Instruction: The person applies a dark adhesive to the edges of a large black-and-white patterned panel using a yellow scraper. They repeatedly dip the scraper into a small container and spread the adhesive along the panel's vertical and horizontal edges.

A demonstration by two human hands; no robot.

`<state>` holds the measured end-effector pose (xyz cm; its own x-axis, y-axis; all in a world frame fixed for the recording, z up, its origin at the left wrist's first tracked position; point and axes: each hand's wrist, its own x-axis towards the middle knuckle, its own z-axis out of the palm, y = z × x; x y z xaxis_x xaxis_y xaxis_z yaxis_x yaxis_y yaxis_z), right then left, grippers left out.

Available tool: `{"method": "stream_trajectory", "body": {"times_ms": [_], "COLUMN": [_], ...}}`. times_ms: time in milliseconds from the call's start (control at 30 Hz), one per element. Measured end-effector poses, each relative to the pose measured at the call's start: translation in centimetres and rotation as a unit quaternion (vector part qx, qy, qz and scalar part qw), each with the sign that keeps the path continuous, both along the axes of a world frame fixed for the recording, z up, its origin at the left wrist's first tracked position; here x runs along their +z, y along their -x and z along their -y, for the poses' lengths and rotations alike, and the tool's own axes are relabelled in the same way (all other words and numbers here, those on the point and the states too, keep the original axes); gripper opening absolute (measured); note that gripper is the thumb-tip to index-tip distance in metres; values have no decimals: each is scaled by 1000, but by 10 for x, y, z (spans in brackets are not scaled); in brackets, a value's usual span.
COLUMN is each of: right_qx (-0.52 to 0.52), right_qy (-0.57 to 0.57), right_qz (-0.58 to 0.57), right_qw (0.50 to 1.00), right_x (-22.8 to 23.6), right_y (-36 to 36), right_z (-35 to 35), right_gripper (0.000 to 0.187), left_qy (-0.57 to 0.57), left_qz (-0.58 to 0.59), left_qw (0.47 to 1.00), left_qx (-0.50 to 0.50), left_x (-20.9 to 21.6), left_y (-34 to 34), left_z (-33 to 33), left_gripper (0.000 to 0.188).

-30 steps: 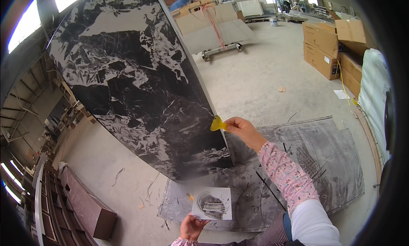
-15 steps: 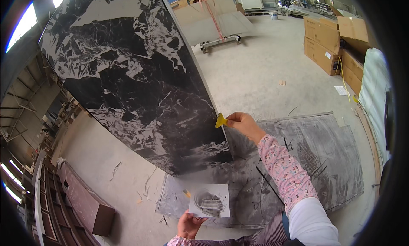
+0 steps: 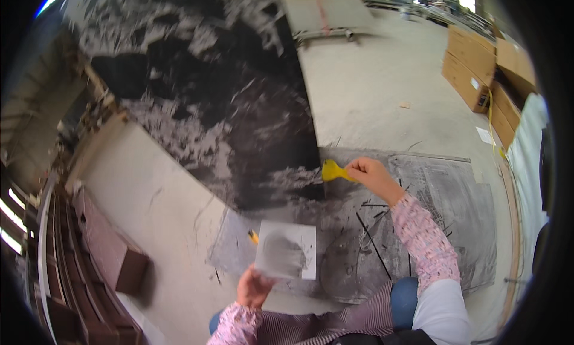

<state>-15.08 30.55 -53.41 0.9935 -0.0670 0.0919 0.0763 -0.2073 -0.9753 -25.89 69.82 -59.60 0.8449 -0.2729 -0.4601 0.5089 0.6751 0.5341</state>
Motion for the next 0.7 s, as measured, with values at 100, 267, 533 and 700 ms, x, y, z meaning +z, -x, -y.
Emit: {"method": "stream_trajectory", "body": {"times_ms": [100,267,533,700], "right_qx": [99,207,114,137], "right_qy": [42,-46,-92,-363], "right_qz": [-80,-188,-210,-338], "right_qw": [991,959,967,857], "right_x": [1,5,-36,-101], "right_y": [54,96,70,95], "right_z": [-34,-100,-51,-95], "right_gripper": [19,20,12,14], "left_qy": [9,13,173,294], "left_qz": [19,-22,-8,-15], "left_qw": [1000,1000,983,944], "left_qx": [-22,16,-60,-148], "left_x": [7,9,-10,3], "left_y": [-4,-4,9,25], "left_z": [10,8,0,19], "left_gripper": [14,18,43,61]}}
